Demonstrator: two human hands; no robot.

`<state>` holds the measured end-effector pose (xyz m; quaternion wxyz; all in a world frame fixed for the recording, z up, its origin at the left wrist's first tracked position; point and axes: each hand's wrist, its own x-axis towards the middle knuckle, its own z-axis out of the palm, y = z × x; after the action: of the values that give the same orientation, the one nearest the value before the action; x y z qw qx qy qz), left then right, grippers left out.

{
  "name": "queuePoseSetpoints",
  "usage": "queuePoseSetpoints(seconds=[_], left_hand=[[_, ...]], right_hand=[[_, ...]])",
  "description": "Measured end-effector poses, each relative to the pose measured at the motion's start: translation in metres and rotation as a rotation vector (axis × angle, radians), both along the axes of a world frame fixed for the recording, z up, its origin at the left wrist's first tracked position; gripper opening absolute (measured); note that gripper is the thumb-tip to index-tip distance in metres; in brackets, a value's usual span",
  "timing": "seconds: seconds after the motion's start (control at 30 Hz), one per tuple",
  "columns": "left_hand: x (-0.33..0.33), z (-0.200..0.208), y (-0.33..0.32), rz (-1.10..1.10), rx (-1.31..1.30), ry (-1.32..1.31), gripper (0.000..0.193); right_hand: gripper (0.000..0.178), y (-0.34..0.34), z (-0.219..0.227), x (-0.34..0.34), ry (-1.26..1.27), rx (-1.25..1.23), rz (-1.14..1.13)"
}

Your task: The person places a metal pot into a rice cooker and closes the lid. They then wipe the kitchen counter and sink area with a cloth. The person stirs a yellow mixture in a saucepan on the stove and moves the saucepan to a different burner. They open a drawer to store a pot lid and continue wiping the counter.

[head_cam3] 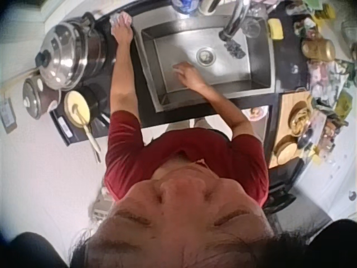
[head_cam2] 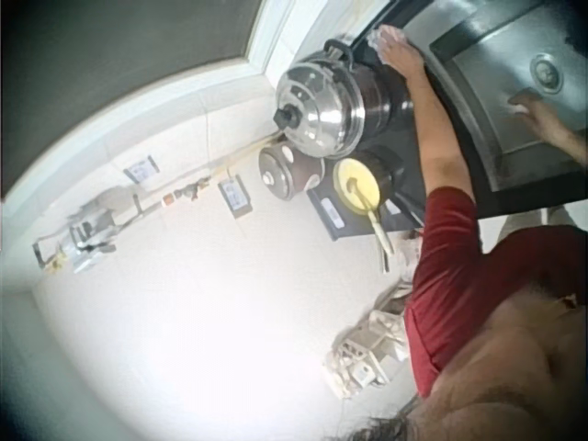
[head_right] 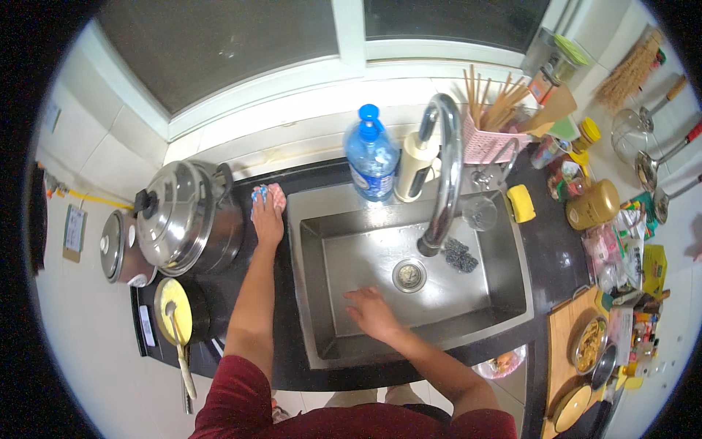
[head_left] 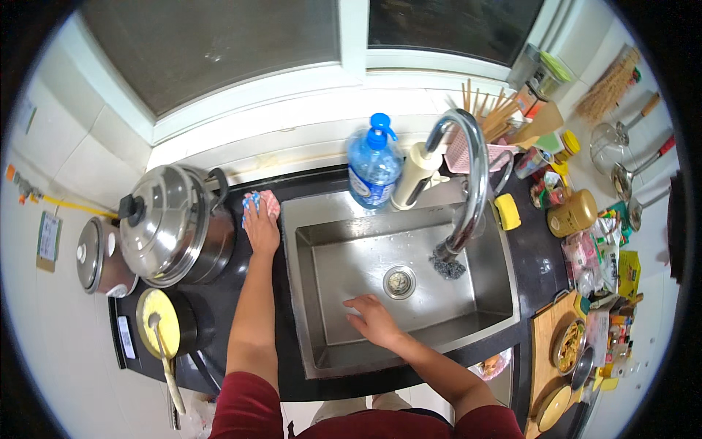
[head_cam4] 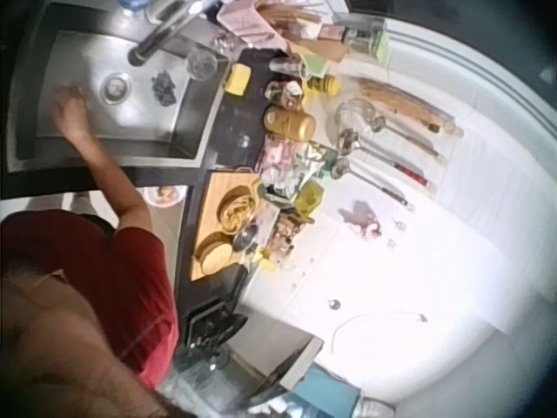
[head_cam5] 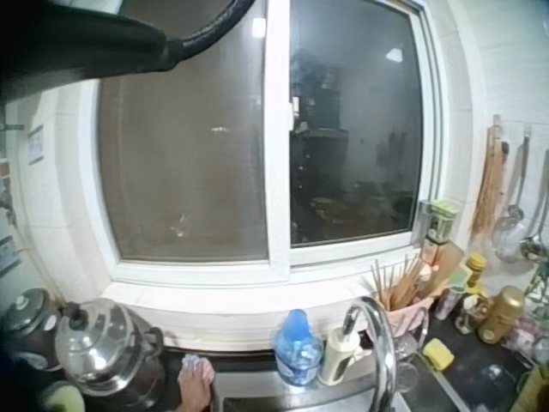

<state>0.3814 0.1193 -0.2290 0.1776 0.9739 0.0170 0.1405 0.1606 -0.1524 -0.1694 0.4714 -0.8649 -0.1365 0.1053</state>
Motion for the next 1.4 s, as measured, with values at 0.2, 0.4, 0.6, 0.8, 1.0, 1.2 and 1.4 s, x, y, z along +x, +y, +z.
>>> queuePoseSetpoints(seconds=[0.2, 0.4, 0.6, 0.8, 1.0, 1.2, 1.4], left_hand=[[0.044, 0.003, -0.072, -0.193, -0.092, -0.037, 0.040], [0.037, 0.006, -0.139, -0.409, -0.116, -0.133, 0.033], [-0.001, 0.008, -0.161, -0.478, -0.078, -0.164, 0.023], [-0.025, 0.014, -0.154, -0.555, 0.013, -0.085, 0.019], [-0.024, 0.019, -0.069, -0.468, -0.031, 0.045, 0.028], [-0.055, 0.019, -0.019, -0.323, 0.018, -0.082, 0.033], [-0.128, 0.021, -0.035, -0.297, -0.061, -0.013, 0.021]], right_hand=[[0.029, -0.019, -0.015, -0.011, 0.024, 0.024, -0.114], [0.025, -0.016, -0.018, -0.016, 0.040, 0.037, -0.114], [0.023, -0.012, -0.020, -0.019, 0.054, 0.055, -0.101], [0.025, -0.014, -0.014, -0.022, 0.083, 0.041, -0.103], [0.023, -0.032, -0.010, -0.027, 0.090, -0.007, -0.180], [0.023, -0.041, -0.025, -0.032, 0.160, -0.005, -0.145], [0.022, -0.044, -0.035, -0.021, -0.057, 0.101, -0.083]])
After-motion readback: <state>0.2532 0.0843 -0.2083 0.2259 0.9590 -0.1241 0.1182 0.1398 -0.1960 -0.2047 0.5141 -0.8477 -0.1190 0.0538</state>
